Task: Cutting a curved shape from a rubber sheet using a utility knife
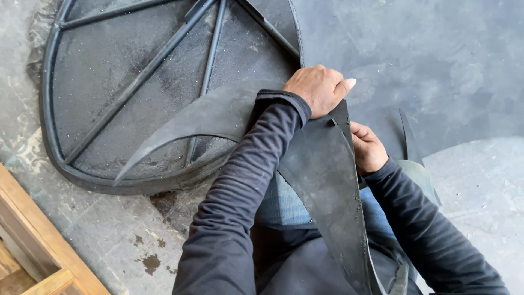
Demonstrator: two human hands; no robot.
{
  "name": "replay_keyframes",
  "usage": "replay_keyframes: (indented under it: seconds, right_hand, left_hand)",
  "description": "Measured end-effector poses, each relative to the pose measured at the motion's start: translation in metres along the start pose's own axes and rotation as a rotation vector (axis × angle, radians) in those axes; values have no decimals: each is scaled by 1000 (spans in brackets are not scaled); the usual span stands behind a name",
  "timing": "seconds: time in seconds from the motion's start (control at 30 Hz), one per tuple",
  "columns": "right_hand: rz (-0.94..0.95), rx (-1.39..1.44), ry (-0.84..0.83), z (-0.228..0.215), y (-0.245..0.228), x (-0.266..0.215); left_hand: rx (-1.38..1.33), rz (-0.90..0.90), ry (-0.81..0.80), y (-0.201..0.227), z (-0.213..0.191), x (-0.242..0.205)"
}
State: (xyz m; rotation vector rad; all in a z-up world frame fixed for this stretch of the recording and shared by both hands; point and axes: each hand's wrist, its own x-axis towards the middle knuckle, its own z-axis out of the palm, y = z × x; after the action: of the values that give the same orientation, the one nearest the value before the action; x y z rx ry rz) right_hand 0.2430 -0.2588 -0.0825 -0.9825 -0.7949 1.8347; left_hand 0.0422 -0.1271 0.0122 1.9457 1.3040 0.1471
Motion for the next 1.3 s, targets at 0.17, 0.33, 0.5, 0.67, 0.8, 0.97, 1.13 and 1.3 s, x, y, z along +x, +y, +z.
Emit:
replay_keyframes:
  seconds: [0.17, 0.33, 0.5, 0.67, 0.8, 0.97, 1.13, 1.3]
  right_hand:
    - [-6, 10, -5, -24, 22, 13]
    - [-8, 23, -3, -32, 33, 15]
    - [-3, 37, 34, -39, 39, 9]
    - [8, 40, 44, -25, 29, 0]
    - [7, 48, 70, -18, 25, -7]
    - [-7, 30, 89, -14, 22, -12]
    - [-8, 28, 100, -11, 21, -17]
    - [-5, 22, 144, 0, 15, -21]
  left_hand:
    - [8, 10, -2, 3, 0, 0]
    - [-3, 2, 11, 1, 1, 0]
    - [11, -26, -5, 1, 1, 4]
    - [-9, -28, -20, 5, -4, -1]
    - [2, -35, -24, 6, -5, -2]
    - [7, -52, -45, 8, -7, -2]
    - [11, -68, -50, 7, -7, -3]
    - [13, -92, -45, 9, -9, -3]
